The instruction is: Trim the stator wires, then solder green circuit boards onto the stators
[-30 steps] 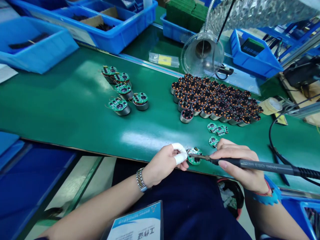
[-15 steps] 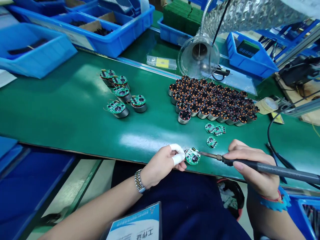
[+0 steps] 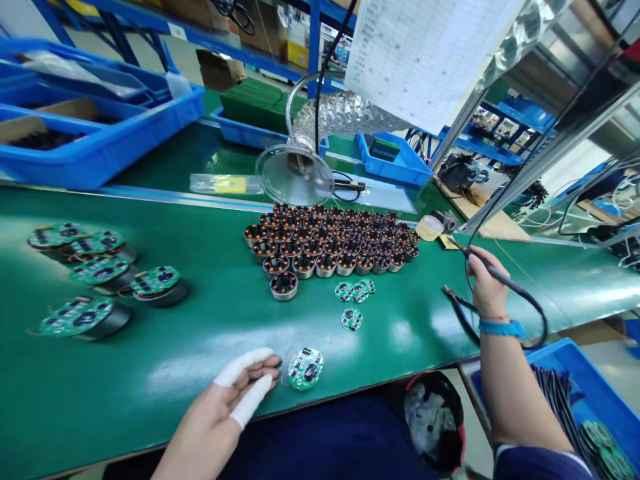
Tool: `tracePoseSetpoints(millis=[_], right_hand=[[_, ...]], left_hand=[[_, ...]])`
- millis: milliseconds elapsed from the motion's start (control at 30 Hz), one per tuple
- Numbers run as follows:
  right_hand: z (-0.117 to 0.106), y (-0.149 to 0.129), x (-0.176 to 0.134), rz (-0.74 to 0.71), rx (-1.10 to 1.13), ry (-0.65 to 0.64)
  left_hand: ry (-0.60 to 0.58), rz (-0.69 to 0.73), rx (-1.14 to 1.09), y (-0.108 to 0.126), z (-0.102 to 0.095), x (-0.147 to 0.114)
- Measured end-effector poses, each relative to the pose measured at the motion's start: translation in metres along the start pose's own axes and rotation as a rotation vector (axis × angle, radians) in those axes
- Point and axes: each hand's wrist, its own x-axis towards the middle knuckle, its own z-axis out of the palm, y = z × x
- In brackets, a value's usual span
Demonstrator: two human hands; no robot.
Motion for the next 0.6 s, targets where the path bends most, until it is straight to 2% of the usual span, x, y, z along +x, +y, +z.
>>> tracePoseSetpoints(millis=[100, 200, 333, 467, 533, 600], right_hand=[[0.028, 0.028, 0.035, -0.027, -0.079, 0.007], [0.054, 0.049, 0.063, -0.041, -0.128, -0.022], [0.070, 0.065, 0.078, -0.011, -0.112, -0.106], [0.070, 0.048, 0.062, -0.005, -0.048, -0.094], [0.068, 0.029, 0.046, -0.054, -0.034, -0.123], [0.069, 0.010, 0.029, -0.153, -0.056, -0.227]], left_hand=[[-0.007, 0.171, 0.247, -0.012, 0.002, 0.002], [0.018, 0.279, 0.489, -0.012, 0.011, 0.003], [0.074, 0.383, 0.627, -0.003, 0.026, 0.003], [0.103, 0.382, 0.650, 0.002, 0.027, 0.004], [0.162, 0.322, 0.650, 0.006, 0.017, 0.007], [0.270, 0.210, 0.662, 0.013, 0.000, 0.014]])
